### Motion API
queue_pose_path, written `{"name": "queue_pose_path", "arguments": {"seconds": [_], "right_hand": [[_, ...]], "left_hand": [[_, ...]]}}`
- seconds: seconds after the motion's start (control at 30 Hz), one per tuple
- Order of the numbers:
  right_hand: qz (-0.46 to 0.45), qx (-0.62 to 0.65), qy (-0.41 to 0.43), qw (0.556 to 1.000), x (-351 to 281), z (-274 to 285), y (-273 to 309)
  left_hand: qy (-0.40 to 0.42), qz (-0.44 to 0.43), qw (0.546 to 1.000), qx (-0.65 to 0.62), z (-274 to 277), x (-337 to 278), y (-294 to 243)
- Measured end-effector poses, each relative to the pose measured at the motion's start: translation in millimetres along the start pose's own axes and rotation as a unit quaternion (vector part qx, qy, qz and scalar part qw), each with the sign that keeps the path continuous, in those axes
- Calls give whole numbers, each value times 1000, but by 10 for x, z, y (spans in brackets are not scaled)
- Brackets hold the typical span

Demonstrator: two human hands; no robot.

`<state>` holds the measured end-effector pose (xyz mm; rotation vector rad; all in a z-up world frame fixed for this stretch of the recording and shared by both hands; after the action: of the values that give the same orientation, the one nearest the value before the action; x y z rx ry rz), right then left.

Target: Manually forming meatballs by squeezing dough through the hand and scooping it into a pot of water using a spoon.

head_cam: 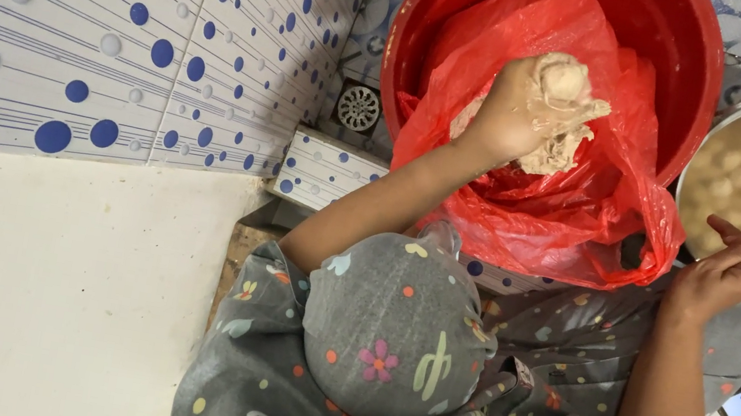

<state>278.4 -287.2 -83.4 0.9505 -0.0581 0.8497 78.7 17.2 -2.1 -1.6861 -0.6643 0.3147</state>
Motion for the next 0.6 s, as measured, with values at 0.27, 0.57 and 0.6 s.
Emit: {"name": "queue_pose_path", "arguments": {"seconds": [0.27,0.57,0.6], "right_hand": [[-17,20,0,1000,5,0,-30],[-25,55,8,998,4,-15,-30],[-27,54,9,998,1,-16,-37]], "left_hand": [[-11,79,902,-425,54,175,834],[27,10,946,-322,-98,-77,108],[27,11,946,-323,-109,-93,61]]}}
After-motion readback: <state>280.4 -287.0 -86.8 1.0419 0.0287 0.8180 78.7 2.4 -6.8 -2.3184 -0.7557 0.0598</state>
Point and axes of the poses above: each hand's wrist, its own x-axis towards the middle knuckle, its own z-axis out of the back of the hand, y = z × x, the point moved 6 cm from there along x, towards the middle knuckle, and after that the axes turned 15 degrees about y, right-handed, at the moved point
